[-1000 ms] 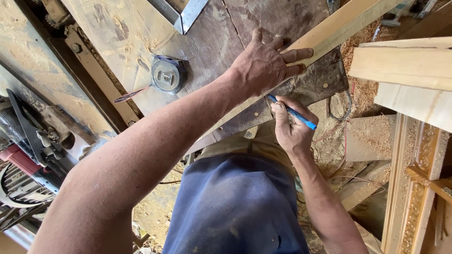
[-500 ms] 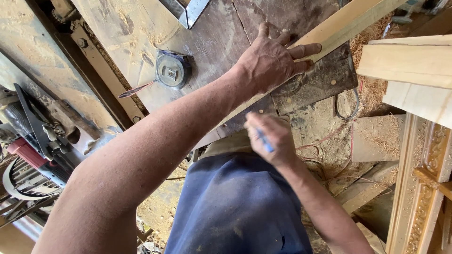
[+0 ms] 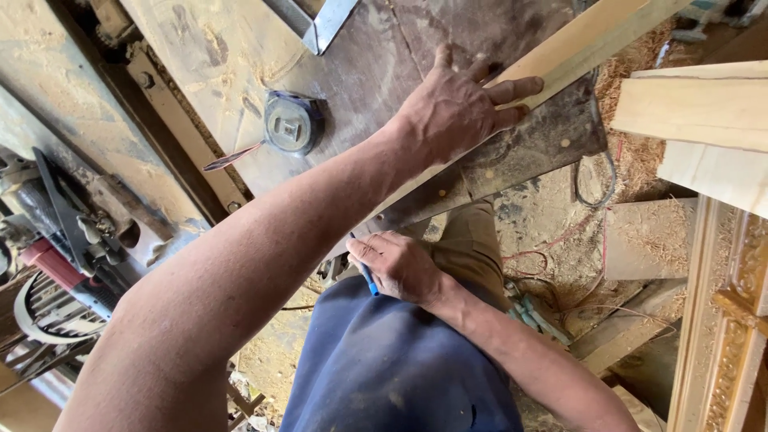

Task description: Measuring a wooden plank with a tape measure and marking cut lines using a square and pencil.

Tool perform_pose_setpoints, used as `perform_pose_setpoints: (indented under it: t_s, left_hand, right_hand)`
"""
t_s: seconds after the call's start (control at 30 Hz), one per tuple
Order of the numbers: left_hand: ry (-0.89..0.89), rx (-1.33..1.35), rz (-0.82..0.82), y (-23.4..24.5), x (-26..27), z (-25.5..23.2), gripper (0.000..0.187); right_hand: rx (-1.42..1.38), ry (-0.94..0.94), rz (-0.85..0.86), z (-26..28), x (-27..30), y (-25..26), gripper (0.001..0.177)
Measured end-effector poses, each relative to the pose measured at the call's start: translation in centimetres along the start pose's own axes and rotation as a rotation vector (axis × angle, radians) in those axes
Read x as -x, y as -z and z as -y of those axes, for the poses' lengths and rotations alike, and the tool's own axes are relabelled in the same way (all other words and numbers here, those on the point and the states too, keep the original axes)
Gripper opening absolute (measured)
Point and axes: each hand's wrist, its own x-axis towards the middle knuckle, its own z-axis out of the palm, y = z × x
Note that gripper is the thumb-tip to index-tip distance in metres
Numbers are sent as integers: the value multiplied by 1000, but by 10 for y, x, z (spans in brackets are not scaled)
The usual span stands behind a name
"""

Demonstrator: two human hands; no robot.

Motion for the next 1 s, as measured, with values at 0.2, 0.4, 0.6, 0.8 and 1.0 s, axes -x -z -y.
perform_pose_setpoints:
  t_s: [0.2, 0.4, 0.6, 0.8, 1.0]
  left_hand:
    - [-48, -59, -32, -8, -1, 4, 77]
    - [-47, 39, -132, 5, 11, 5, 56]
    - [-40, 116, -101, 5, 8, 9, 62]
    - [-46, 134, 2, -1, 3, 9, 74]
    - [-36, 181, 71, 2, 3, 9, 79]
  right_hand:
    - [-91, -210, -184, -52, 11, 77, 23]
    - [-111, -467, -392, -111, 7, 183, 13]
    - [-96, -576, -483, -146, 6, 244, 20]
    - [50, -576, -608, -173, -6, 289, 19]
    - [89, -543, -765, -199, -7, 297, 17]
